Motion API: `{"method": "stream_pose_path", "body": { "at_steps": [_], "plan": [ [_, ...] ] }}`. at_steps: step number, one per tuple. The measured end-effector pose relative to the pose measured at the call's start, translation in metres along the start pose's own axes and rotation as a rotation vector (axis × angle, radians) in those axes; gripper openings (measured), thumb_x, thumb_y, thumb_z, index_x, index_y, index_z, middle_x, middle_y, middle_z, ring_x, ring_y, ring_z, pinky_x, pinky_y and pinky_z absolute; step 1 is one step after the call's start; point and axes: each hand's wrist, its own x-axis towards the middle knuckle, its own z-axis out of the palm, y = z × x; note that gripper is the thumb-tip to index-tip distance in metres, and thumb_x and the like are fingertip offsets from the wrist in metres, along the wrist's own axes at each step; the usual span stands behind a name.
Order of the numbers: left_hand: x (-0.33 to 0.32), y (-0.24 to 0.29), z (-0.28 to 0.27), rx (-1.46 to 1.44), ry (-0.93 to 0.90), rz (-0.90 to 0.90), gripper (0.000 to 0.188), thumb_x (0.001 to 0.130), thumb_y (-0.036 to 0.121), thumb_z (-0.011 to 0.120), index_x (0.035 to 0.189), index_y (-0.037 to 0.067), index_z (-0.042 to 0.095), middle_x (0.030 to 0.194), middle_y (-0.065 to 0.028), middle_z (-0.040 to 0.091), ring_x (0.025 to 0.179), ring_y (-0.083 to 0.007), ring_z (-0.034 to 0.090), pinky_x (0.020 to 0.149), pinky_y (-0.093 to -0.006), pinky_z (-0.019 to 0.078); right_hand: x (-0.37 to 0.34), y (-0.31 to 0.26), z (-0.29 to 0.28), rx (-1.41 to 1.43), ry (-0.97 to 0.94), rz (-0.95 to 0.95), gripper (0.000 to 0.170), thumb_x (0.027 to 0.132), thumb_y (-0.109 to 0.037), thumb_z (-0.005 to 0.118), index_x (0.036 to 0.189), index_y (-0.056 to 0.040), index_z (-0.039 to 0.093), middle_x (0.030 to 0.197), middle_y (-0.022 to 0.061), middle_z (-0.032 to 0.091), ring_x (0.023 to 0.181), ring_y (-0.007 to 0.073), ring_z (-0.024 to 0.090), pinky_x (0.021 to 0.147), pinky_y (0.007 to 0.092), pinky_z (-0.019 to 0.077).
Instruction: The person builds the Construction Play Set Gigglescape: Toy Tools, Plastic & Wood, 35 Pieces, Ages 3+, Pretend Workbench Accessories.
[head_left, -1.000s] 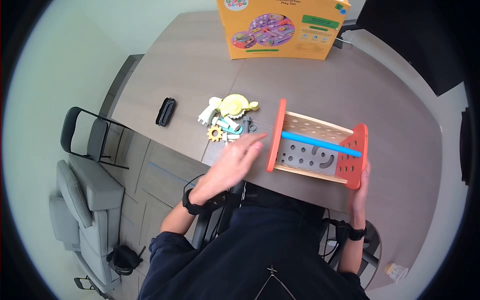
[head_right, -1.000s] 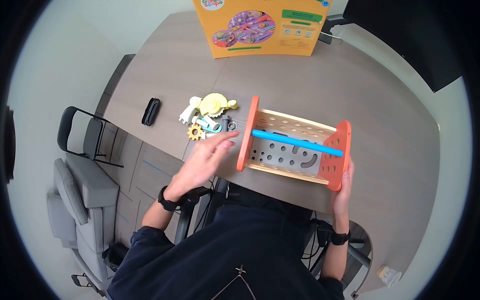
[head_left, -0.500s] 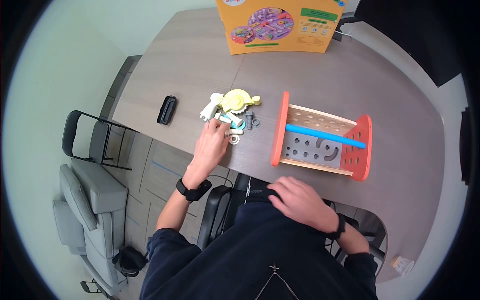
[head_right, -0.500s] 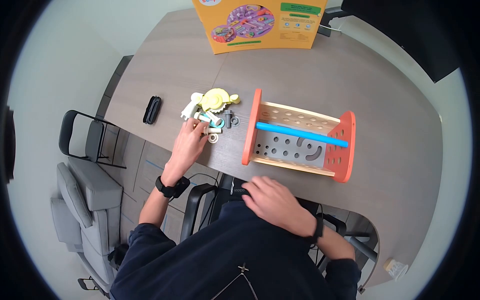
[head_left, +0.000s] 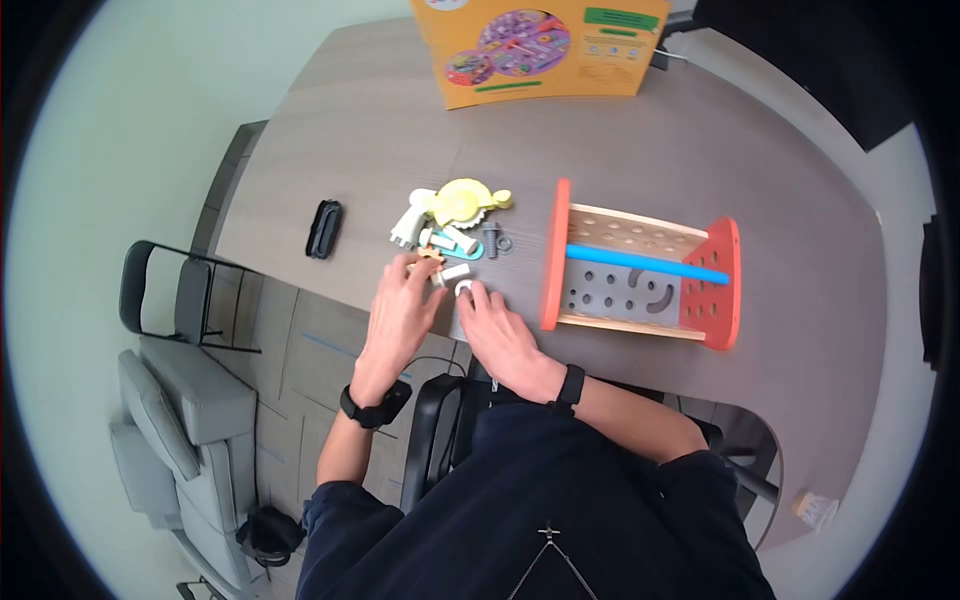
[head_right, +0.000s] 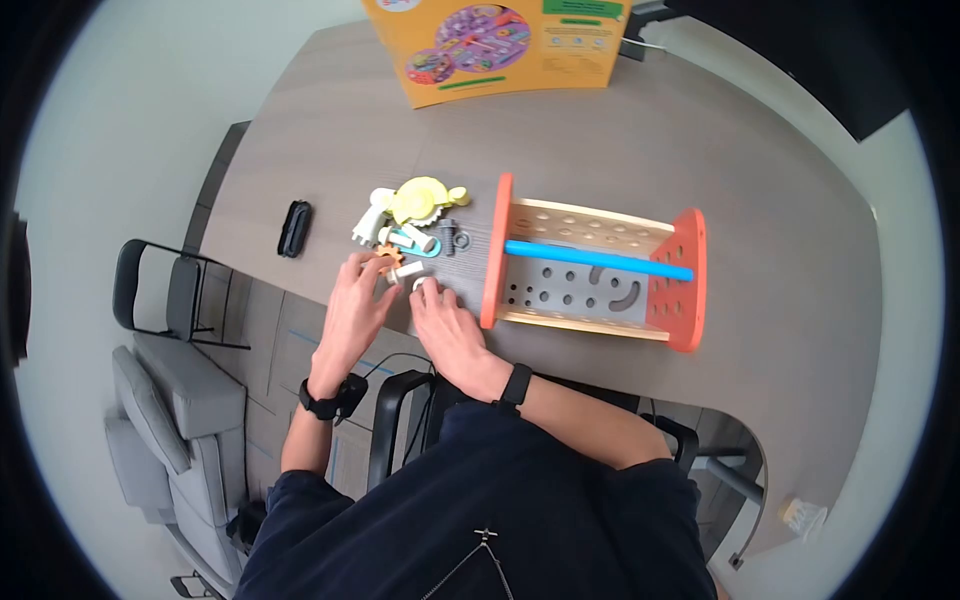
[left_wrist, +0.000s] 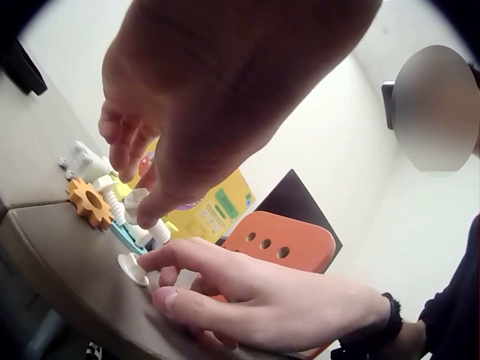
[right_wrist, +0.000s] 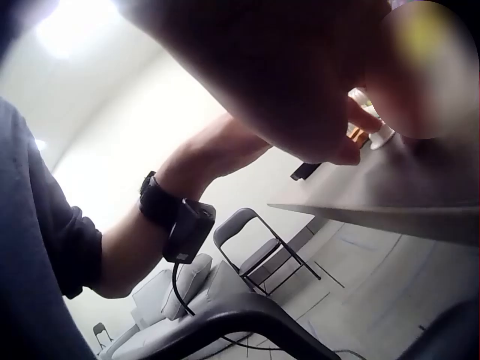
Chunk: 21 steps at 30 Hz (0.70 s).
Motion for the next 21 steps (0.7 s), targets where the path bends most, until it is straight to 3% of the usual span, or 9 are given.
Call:
{"method": "stream_pose_path", "body": {
  "at_steps": [4,5,8,9,12,15,18,21],
  "plan": [
    [-0.001,0.011,-0.005,-0.104,-0.134,-0.099,0.042,0.093,0.013,0.081,0.133,0.004,0.069,0.121,-0.0165,0.070,0.103,-0.0321,0.067,0.090,-0.0436,0.0565,-0.008,0.007,-0.003,-0.085,0.006,-0.103,0.025,0.083,-0.006,0.074,0.104,-0.0005,0.063,0.112,0.0134,0.058,0.099,0.0213,0.069,0.070,0.0295,0.0643],
    [0.000,0.015,-0.007,-0.143,-0.138,-0.086,0.041,0.094,0.013,0.081,0.133,0.003,0.069,0.110,-0.0171,0.075,0.093,-0.0304,0.069,0.086,-0.0427,0.0568,-0.010,0.011,-0.002,-0.108,0.000,-0.151,0.023,0.083,-0.006,0.073,0.104,-0.0010,0.065,0.108,0.0111,0.060,0.097,0.0200,0.070,0.072,0.0293,0.0636],
    [0.006,0.026,-0.006,-0.221,-0.265,-0.150,0.041,0.096,0.014,0.079,0.134,0.002,0.069,0.105,-0.0179,0.077,0.089,-0.0299,0.071,0.083,-0.0429,0.0572,-0.031,0.024,-0.023,0.027,0.028,-0.253,0.023,0.084,-0.006,0.071,0.105,0.0001,0.064,0.107,0.0120,0.060,0.096,0.0226,0.070,0.078,0.0310,0.0636],
    [0.007,0.027,-0.002,-0.249,-0.286,-0.135,0.041,0.097,0.015,0.079,0.134,0.002,0.068,0.103,-0.0179,0.077,0.088,-0.0299,0.071,0.082,-0.0430,0.0575,-0.039,0.027,-0.036,0.250,-0.008,-0.234,0.018,0.092,-0.010,0.071,0.106,0.0002,0.064,0.105,0.0130,0.062,0.096,0.0251,0.072,0.082,0.0371,0.0622],
    [0.011,0.034,0.009,-0.319,-0.354,-0.112,0.040,0.099,0.017,0.078,0.135,0.004,0.068,0.101,-0.0182,0.078,0.086,-0.0311,0.072,0.081,-0.0439,0.0576,-0.061,0.043,-0.105,0.785,-0.282,-0.191,0.020,0.101,-0.015,0.069,0.114,-0.0007,0.065,0.105,0.0131,0.064,0.093,0.0258,0.073,0.081,0.0410,0.0594],
    [0.017,0.041,0.020,-0.350,-0.437,-0.100,0.039,0.101,0.020,0.077,0.136,0.007,0.067,0.100,-0.0189,0.077,0.087,-0.0336,0.072,0.082,-0.0454,0.0571,-0.081,0.071,-0.153,0.976,-0.343,-0.003,0.024,0.106,-0.019,0.068,0.124,-0.0036,0.066,0.108,0.0106,0.066,0.088,0.0229,0.072,0.080,0.0401,0.0571],
    [0.020,0.045,0.029,-0.364,-0.442,-0.085,0.038,0.101,0.020,0.077,0.136,0.007,0.067,0.097,-0.0187,0.075,0.086,-0.0338,0.072,0.081,-0.0457,0.0571,-0.099,0.102,-0.157,0.918,-0.057,0.086,0.027,0.106,-0.018,0.068,0.128,-0.0022,0.070,0.112,0.0109,0.067,0.090,0.0212,0.070,0.082,0.0376,0.0563],
    [0.022,0.048,0.033,-0.358,-0.437,-0.054,0.038,0.102,0.019,0.076,0.137,0.008,0.067,0.093,-0.0187,0.073,0.084,-0.0342,0.071,0.080,-0.0463,0.0570,-0.102,0.119,-0.151,0.793,0.045,0.232,0.026,0.106,-0.016,0.066,0.126,-0.0006,0.072,0.113,0.0128,0.067,0.093,0.0250,0.070,0.083,0.0391,0.0563]
  ]
}}
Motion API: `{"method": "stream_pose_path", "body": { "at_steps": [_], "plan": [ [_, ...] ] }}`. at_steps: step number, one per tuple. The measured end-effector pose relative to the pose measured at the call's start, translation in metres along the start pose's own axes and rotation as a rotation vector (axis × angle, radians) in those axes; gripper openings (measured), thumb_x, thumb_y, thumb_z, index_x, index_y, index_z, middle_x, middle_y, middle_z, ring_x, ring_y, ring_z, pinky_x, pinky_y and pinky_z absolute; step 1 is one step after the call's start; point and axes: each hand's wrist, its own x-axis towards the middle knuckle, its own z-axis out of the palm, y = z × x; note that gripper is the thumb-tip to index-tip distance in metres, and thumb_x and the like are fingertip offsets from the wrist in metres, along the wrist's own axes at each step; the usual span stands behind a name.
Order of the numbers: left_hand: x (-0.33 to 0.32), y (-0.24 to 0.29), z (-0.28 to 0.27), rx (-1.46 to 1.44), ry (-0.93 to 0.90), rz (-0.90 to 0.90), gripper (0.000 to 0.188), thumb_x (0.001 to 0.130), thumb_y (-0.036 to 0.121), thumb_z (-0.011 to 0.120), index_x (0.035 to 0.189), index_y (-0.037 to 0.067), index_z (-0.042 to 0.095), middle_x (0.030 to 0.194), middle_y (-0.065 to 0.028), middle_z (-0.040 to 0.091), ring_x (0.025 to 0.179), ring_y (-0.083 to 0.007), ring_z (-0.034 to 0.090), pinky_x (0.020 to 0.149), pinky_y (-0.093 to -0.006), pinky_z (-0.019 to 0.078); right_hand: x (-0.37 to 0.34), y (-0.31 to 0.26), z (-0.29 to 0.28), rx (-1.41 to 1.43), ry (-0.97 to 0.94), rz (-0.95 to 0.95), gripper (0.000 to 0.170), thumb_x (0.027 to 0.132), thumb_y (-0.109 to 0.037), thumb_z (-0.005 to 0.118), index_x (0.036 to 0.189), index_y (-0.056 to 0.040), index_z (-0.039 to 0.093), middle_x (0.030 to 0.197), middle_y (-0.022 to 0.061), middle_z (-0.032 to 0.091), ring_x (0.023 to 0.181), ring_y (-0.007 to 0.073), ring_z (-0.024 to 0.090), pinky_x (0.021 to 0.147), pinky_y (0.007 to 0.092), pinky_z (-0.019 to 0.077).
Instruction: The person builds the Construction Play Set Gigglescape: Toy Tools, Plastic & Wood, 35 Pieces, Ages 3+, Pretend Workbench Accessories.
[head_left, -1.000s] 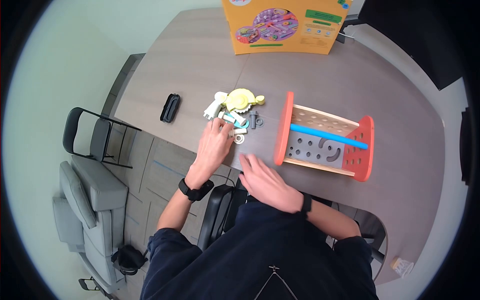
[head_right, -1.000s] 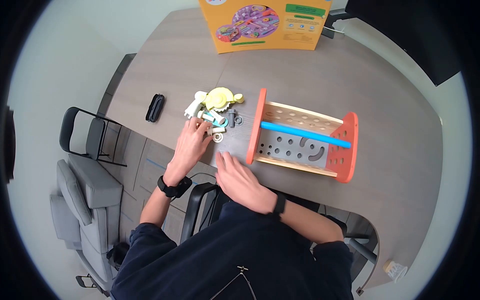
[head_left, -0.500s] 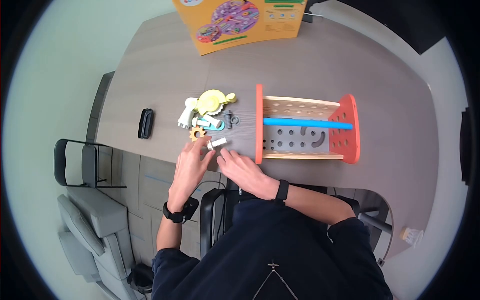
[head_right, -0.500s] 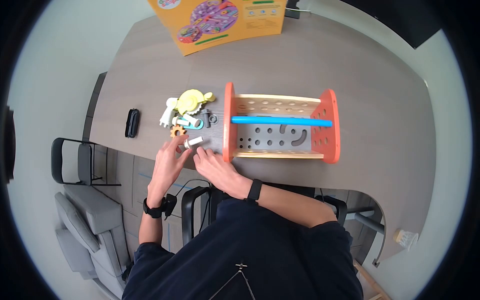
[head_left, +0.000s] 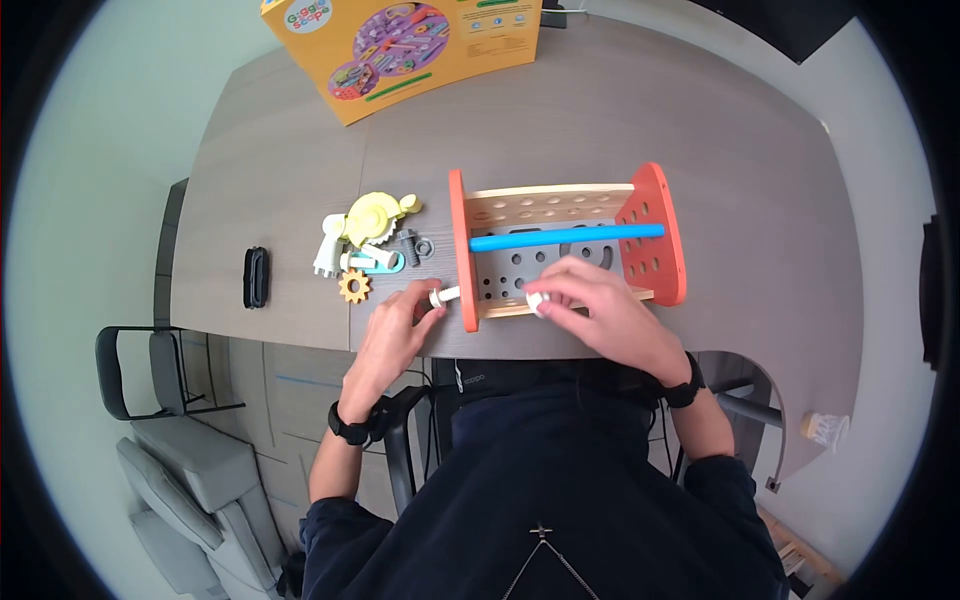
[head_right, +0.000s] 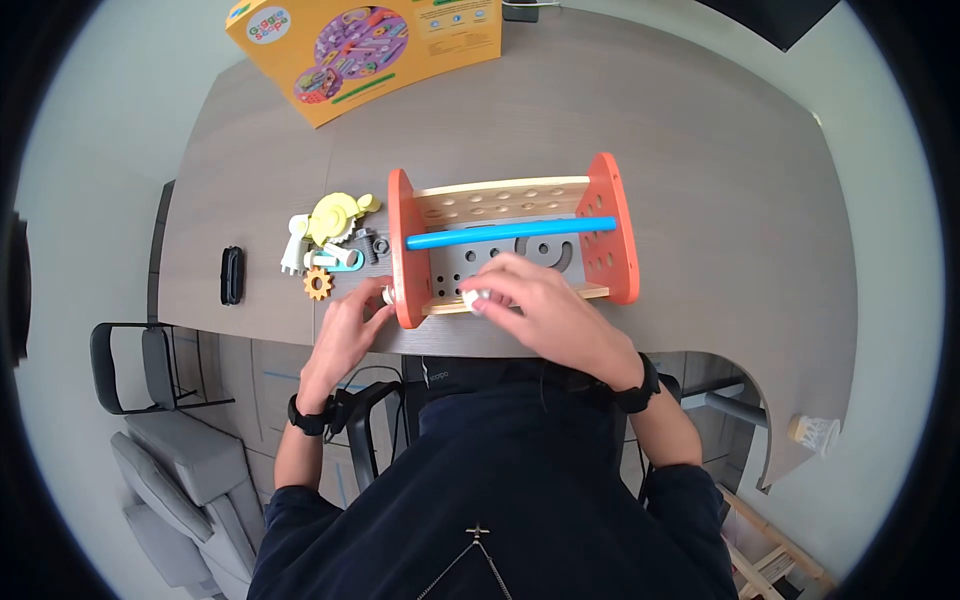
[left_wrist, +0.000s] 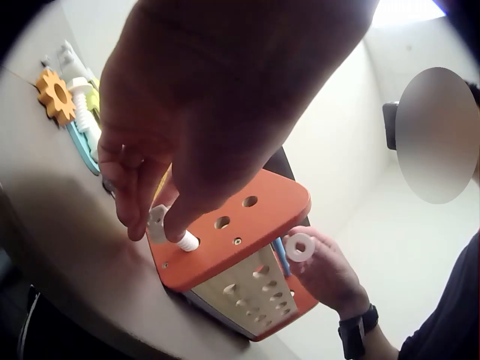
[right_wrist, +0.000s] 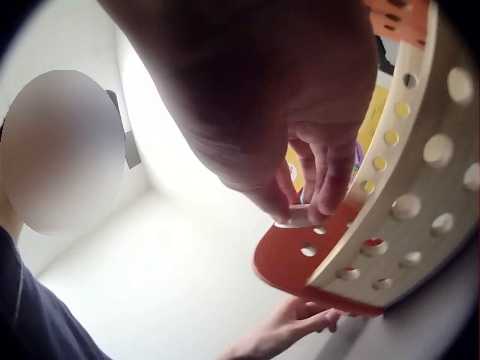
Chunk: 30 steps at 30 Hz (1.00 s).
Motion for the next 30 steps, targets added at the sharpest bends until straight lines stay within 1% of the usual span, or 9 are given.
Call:
{"method": "stream_pose_path", "body": {
  "at_steps": [3,6,9,15,18,21,24,26,30],
  "plan": [
    [0.003,0.005,-0.002,0.013,0.021,0.053,0.039,0.101,0.016,0.075,0.138,0.007,0.067,0.094,-0.0190,0.073,0.083,-0.0344,0.071,0.079,-0.0463,0.0569,0.006,0.018,0.005,-0.118,0.041,0.074,0.027,0.105,-0.010,0.067,0.129,-0.0005,0.072,0.113,0.0121,0.067,0.097,0.0233,0.070,0.085,0.0361,0.0562],
    [0.006,0.012,0.000,-0.008,-0.003,0.079,0.039,0.100,0.014,0.075,0.138,0.007,0.067,0.095,-0.0184,0.073,0.084,-0.0343,0.071,0.079,-0.0457,0.0570,0.018,0.021,0.016,-0.082,0.026,0.098,0.023,0.105,-0.013,0.064,0.118,0.0054,0.072,0.113,0.0192,0.070,0.099,0.0376,0.071,0.087,0.0463,0.0562],
    [0.009,0.020,0.004,-0.028,-0.011,0.077,0.040,0.099,0.011,0.075,0.138,0.007,0.067,0.098,-0.0180,0.075,0.085,-0.0343,0.072,0.080,-0.0451,0.0571,0.035,0.029,0.023,-0.209,-0.036,0.067,0.028,0.105,-0.015,0.066,0.124,0.0048,0.070,0.114,0.0197,0.072,0.105,0.0296,0.073,0.090,0.0437,0.0576],
    [0.011,0.020,0.001,-0.126,-0.074,0.022,0.038,0.103,0.010,0.070,0.141,0.007,0.066,0.105,-0.0191,0.077,0.090,-0.0323,0.074,0.083,-0.0424,0.0575,0.070,0.044,0.037,-0.148,-0.212,0.193,0.029,0.102,-0.016,0.067,0.122,0.0060,0.068,0.114,0.0203,0.074,0.108,0.0348,0.073,0.094,0.0464,0.0570],
    [0.014,-0.002,0.009,-0.308,-0.063,0.077,0.036,0.108,0.011,0.064,0.143,0.007,0.065,0.105,-0.0167,0.078,0.091,-0.0261,0.075,0.085,-0.0398,0.0581,0.075,0.032,0.039,-0.125,-0.218,0.163,0.029,0.101,-0.014,0.067,0.123,0.0053,0.066,0.115,0.0200,0.075,0.109,0.0365,0.072,0.094,0.0464,0.0570],
    [0.015,-0.009,0.007,-0.374,-0.061,0.000,0.036,0.111,0.013,0.060,0.146,0.008,0.063,0.103,-0.0125,0.078,0.093,-0.0202,0.074,0.088,-0.0383,0.0586,0.082,0.033,0.043,-0.079,-0.245,0.215,0.032,0.100,-0.014,0.068,0.126,0.0040,0.065,0.117,0.0202,0.075,0.110,0.0370,0.072,0.094,0.0464,0.0570],
    [0.020,-0.020,0.009,-0.478,-0.113,-0.081,0.031,0.113,0.018,0.058,0.139,0.001,0.063,0.102,-0.0085,0.077,0.089,-0.0147,0.073,0.079,-0.0332,0.0590,0.084,0.032,0.045,-0.131,-0.253,0.290,0.036,0.099,-0.015,0.070,0.129,0.0035,0.064,0.117,0.0197,0.075,0.109,0.0353,0.073,0.095,0.0454,0.0571],
    [0.024,-0.027,0.011,-0.599,-0.180,-0.175,0.031,0.115,0.023,0.057,0.128,-0.003,0.065,0.101,-0.0065,0.076,0.083,-0.0110,0.070,0.072,-0.0286,0.0579,0.084,0.045,0.051,-0.093,-0.208,0.230,0.035,0.095,-0.013,0.073,0.124,0.0041,0.063,0.113,0.0200,0.075,0.105,0.0371,0.072,0.091,0.0464,0.0570],
    [0.026,-0.034,0.010,-0.634,-0.289,-0.219,0.031,0.115,0.025,0.057,0.126,-0.002,0.066,0.104,-0.0058,0.075,0.082,-0.0096,0.069,0.071,-0.0272,0.0578,0.084,0.041,0.051,-0.033,-0.201,0.305,0.032,0.095,-0.014,0.076,0.120,0.0047,0.067,0.107,0.0198,0.077,0.099,0.0358,0.074,0.088,0.0450,0.0578]
  ]
}}
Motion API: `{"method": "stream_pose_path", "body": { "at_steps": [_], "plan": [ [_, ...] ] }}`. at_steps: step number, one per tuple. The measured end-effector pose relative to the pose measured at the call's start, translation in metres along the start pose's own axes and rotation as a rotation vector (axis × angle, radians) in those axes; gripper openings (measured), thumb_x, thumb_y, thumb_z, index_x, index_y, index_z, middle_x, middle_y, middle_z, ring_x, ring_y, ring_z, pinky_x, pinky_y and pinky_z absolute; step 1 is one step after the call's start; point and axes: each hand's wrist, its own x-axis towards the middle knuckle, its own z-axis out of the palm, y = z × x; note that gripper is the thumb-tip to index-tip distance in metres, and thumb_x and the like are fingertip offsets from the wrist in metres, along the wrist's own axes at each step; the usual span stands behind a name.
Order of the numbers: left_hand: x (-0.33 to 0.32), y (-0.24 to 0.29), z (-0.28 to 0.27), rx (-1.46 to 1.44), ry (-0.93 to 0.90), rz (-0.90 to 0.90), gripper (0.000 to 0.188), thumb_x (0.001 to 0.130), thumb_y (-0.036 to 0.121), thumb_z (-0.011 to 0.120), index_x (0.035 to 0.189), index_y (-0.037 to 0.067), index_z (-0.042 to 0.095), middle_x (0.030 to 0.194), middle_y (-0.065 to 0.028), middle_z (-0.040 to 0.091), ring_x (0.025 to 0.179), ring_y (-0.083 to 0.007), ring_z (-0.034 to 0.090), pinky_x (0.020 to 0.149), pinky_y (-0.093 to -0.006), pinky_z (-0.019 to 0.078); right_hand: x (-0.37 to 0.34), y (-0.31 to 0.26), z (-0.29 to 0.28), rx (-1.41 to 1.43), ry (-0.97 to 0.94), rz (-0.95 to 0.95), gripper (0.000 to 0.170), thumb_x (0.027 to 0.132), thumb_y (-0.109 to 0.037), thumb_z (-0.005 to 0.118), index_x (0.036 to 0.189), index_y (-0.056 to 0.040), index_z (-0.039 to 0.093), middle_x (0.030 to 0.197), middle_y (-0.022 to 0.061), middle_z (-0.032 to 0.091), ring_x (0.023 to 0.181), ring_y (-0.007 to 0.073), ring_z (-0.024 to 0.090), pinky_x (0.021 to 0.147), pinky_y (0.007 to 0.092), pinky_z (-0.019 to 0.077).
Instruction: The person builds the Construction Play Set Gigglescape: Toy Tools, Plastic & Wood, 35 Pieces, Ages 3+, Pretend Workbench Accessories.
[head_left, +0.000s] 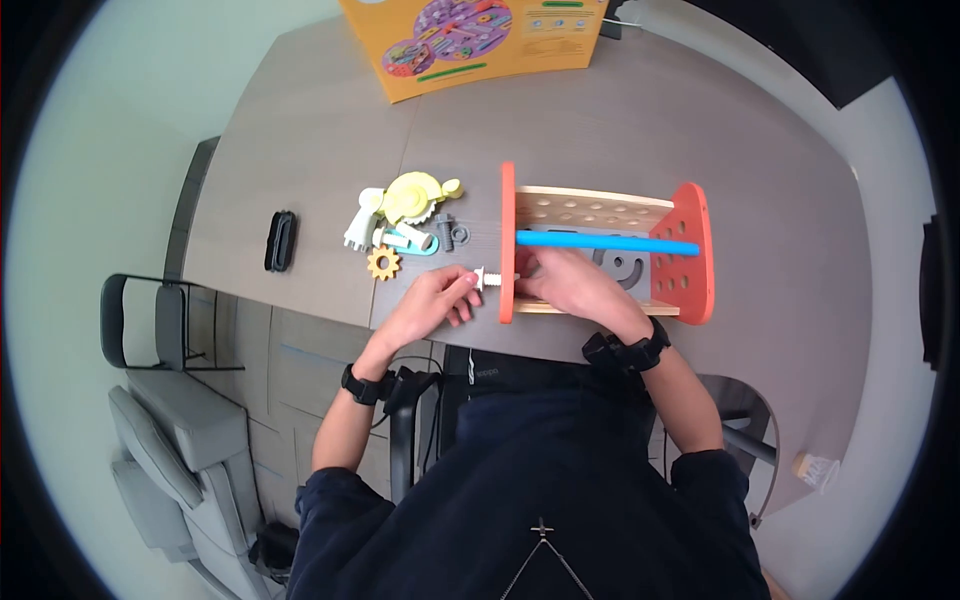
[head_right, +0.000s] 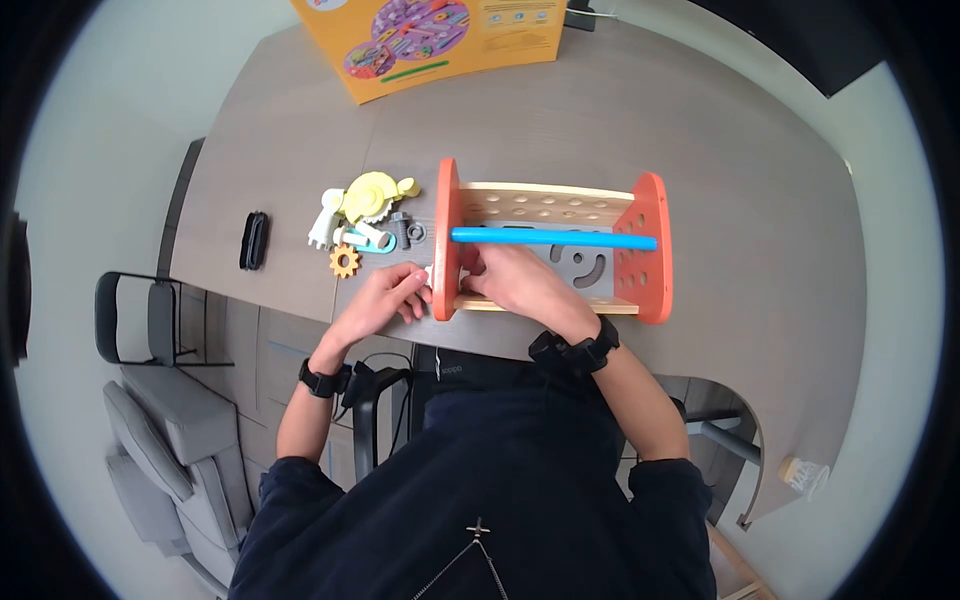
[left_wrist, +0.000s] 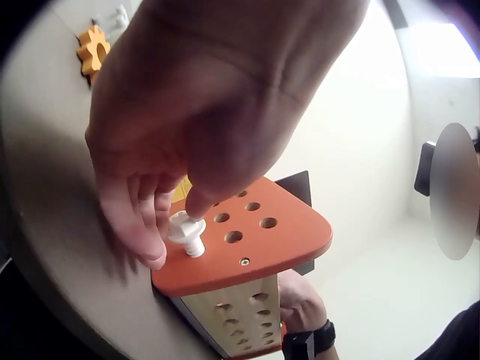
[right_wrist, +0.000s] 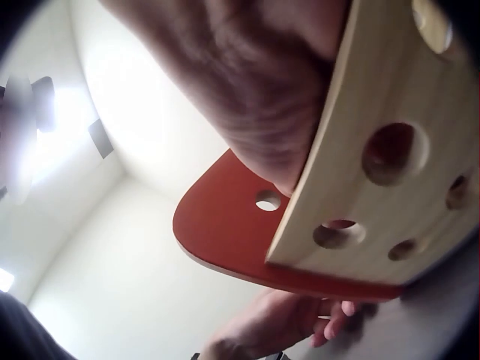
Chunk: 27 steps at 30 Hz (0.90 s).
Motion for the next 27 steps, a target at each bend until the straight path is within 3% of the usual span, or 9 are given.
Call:
{"method": "stream_pose_path", "body": {
  "at_steps": [3,6,11,14,17,20,24,27],
  "plan": [
    [-0.002,-0.005,-0.001,0.036,0.010,0.078,0.030,0.114,0.024,0.059,0.130,0.000,0.067,0.108,-0.0052,0.074,0.084,-0.0089,0.070,0.072,-0.0256,0.0583,0.001,-0.004,-0.006,-0.048,-0.103,0.076,0.032,0.101,-0.016,0.071,0.126,0.0042,0.070,0.107,0.0166,0.078,0.100,0.0284,0.075,0.092,0.0414,0.0582],
    [-0.009,0.003,0.006,0.091,0.077,0.159,0.030,0.112,0.021,0.063,0.134,0.001,0.066,0.109,-0.0044,0.073,0.085,-0.0090,0.070,0.074,-0.0265,0.0591,-0.001,0.001,-0.002,-0.084,-0.004,-0.016,0.029,0.101,-0.022,0.072,0.111,0.0050,0.075,0.098,0.0201,0.078,0.093,0.0345,0.076,0.086,0.0437,0.0579],
    [-0.015,0.007,0.011,0.050,0.111,0.196,0.034,0.111,0.021,0.064,0.138,0.000,0.064,0.112,-0.0054,0.072,0.086,-0.0099,0.070,0.076,-0.0283,0.0607,-0.001,-0.001,-0.004,-0.105,-0.048,0.009,0.031,0.103,-0.025,0.069,0.114,0.0028,0.076,0.099,0.0206,0.078,0.092,0.0356,0.074,0.083,0.0445,0.0563],
    [-0.011,0.002,0.008,-0.141,0.123,0.142,0.033,0.114,0.026,0.060,0.132,-0.001,0.064,0.106,-0.0060,0.072,0.083,-0.0103,0.070,0.072,-0.0278,0.0607,-0.001,-0.006,-0.006,-0.145,-0.070,0.036,0.030,0.104,-0.025,0.067,0.115,0.0016,0.076,0.100,0.0210,0.077,0.092,0.0360,0.074,0.083,0.0450,0.0558],
    [-0.007,0.014,0.005,-0.027,0.077,-0.027,0.037,0.117,0.035,0.052,0.119,-0.001,0.065,0.096,-0.0048,0.071,0.077,-0.0104,0.069,0.066,-0.0276,0.0599,-0.001,-0.007,-0.007,-0.151,-0.071,0.042,0.030,0.104,-0.025,0.067,0.115,0.0013,0.076,0.101,0.0213,0.077,0.093,0.0361,0.073,0.083,0.0454,0.0557],
    [0.000,0.010,0.005,-0.007,0.019,-0.055,0.043,0.118,0.040,0.048,0.110,0.001,0.063,0.089,-0.0030,0.069,0.072,-0.0101,0.067,0.061,-0.0266,0.0584,-0.001,-0.004,-0.005,-0.146,-0.067,0.038,0.030,0.104,-0.025,0.066,0.115,0.0015,0.076,0.101,0.0215,0.077,0.093,0.0362,0.073,0.083,0.0458,0.0558],
    [0.002,0.010,0.006,-0.021,0.012,-0.057,0.043,0.118,0.041,0.047,0.108,0.002,0.063,0.090,-0.0026,0.069,0.071,-0.0095,0.066,0.060,-0.0254,0.0571,0.000,-0.007,-0.009,-0.179,-0.116,0.058,0.033,0.106,-0.025,0.064,0.126,0.0017,0.072,0.107,0.0175,0.078,0.097,0.0308,0.074,0.090,0.0420,0.0553],
    [0.002,0.006,0.005,-0.069,-0.010,-0.058,0.038,0.117,0.038,0.050,0.111,0.002,0.062,0.092,-0.0018,0.068,0.074,-0.0088,0.066,0.060,-0.0251,0.0569,-0.002,-0.005,-0.006,-0.136,-0.062,0.029,0.031,0.104,-0.026,0.066,0.116,0.0012,0.076,0.101,0.0213,0.078,0.094,0.0368,0.074,0.084,0.0459,0.0559]
  ]
}}
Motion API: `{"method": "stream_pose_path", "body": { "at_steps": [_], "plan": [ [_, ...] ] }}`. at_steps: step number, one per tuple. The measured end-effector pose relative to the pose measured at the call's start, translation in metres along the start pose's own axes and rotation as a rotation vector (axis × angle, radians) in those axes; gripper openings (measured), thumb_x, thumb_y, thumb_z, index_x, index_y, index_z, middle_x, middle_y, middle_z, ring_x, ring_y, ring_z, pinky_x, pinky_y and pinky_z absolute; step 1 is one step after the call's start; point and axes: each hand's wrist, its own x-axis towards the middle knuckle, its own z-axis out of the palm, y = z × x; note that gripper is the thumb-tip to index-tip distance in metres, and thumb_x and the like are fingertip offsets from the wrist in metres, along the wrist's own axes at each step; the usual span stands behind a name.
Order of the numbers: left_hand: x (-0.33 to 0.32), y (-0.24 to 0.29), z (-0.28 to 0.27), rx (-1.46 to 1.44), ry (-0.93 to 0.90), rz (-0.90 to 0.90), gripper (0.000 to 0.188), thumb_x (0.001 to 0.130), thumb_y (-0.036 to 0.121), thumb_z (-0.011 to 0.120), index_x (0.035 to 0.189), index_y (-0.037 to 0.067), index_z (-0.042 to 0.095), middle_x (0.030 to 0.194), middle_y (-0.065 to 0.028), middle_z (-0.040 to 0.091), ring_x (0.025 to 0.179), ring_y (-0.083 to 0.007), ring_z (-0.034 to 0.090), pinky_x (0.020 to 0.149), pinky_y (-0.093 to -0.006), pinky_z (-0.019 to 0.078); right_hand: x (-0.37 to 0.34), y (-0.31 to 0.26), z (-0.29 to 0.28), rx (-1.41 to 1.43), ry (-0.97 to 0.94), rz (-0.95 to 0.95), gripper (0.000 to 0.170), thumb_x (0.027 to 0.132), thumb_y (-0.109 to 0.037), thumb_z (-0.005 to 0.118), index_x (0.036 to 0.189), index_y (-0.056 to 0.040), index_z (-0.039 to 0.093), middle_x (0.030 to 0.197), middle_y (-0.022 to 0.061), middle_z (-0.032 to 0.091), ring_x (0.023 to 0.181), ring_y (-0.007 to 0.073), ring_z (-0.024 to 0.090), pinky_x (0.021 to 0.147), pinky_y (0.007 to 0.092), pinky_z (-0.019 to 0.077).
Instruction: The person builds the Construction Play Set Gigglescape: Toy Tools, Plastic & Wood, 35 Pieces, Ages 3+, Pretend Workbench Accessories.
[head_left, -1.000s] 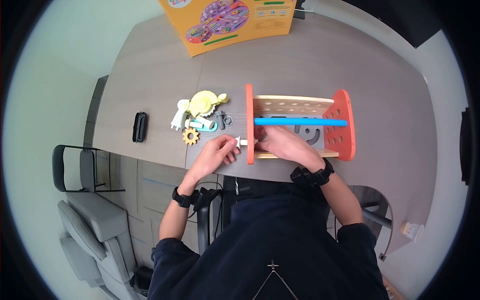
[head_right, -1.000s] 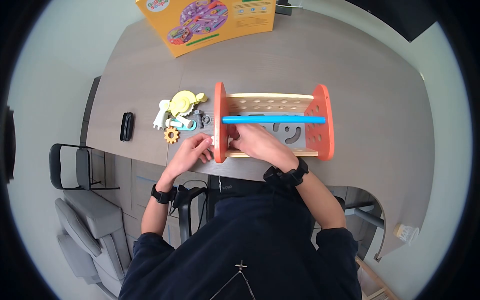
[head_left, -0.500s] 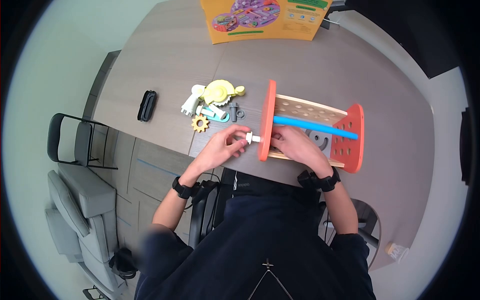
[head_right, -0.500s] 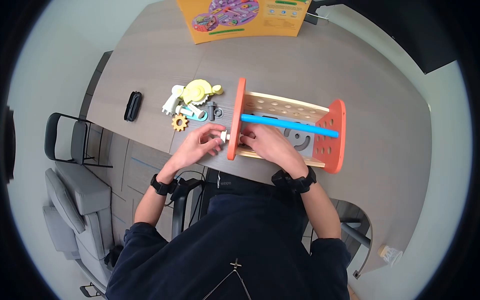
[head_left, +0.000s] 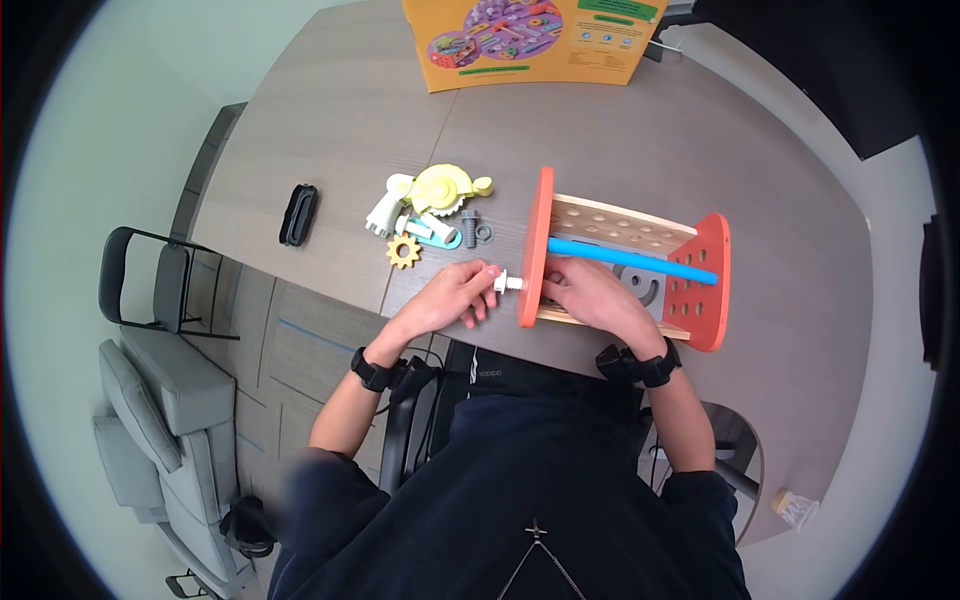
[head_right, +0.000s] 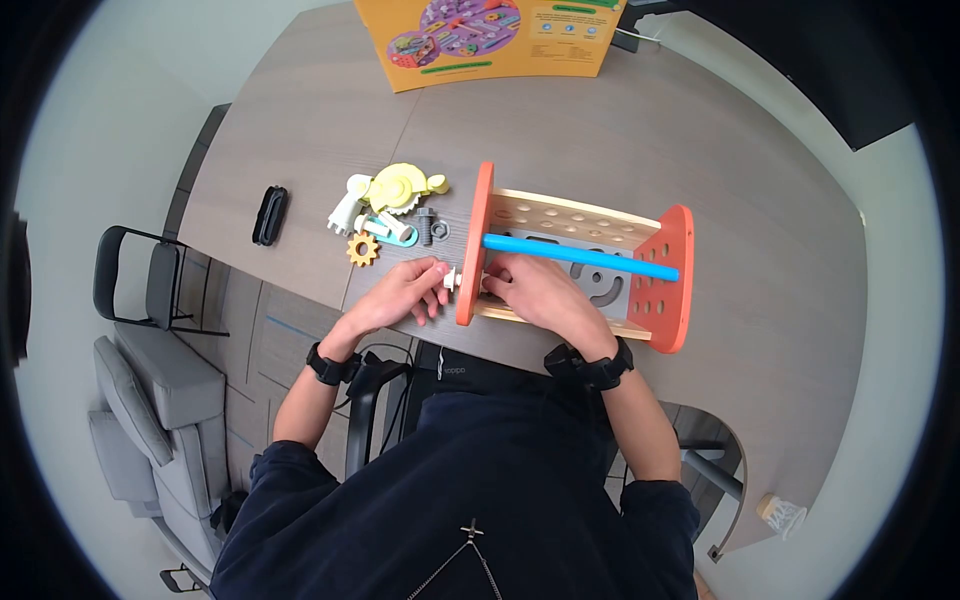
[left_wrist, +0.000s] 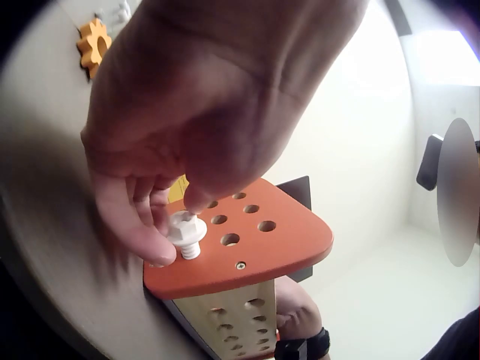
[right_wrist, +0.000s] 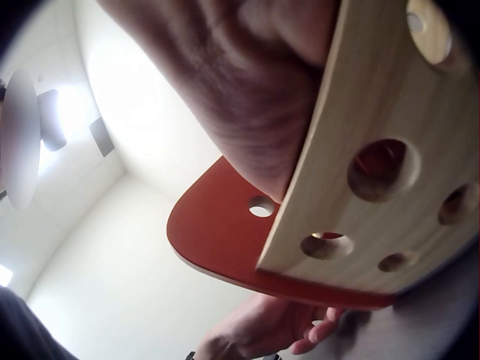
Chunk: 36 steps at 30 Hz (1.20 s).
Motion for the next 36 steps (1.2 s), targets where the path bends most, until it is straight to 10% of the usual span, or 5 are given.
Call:
{"method": "stream_pose_path", "body": {
  "at_steps": [11,20,36],
  "plan": [
    [-0.014,0.006,-0.002,0.024,0.031,0.219,0.025,0.110,0.016,0.062,0.132,0.005,0.059,0.121,-0.0032,0.064,0.090,-0.0095,0.067,0.066,-0.0273,0.0598,0.002,0.006,0.003,0.017,0.019,-0.035,0.032,0.105,-0.027,0.066,0.113,0.0025,0.075,0.099,0.0214,0.077,0.092,0.0368,0.073,0.083,0.0462,0.0554],
    [-0.007,0.017,0.000,0.237,0.033,-0.079,0.046,0.116,0.046,0.046,0.114,0.005,0.067,0.088,0.0011,0.069,0.069,-0.0078,0.064,0.053,-0.0245,0.0483,0.004,0.010,0.004,-0.001,0.006,-0.025,0.033,0.105,-0.028,0.067,0.114,0.0025,0.073,0.099,0.0205,0.077,0.092,0.0368,0.073,0.083,0.0461,0.0555],
    [-0.013,0.011,-0.007,0.139,0.041,0.057,0.032,0.113,0.035,0.059,0.128,0.007,0.061,0.095,0.0004,0.063,0.072,-0.0078,0.061,0.055,-0.0256,0.0486,0.000,0.001,0.000,-0.024,0.003,0.002,0.033,0.104,-0.028,0.067,0.114,0.0014,0.076,0.098,0.0223,0.077,0.093,0.0378,0.074,0.083,0.0471,0.0553]
  ]
}}
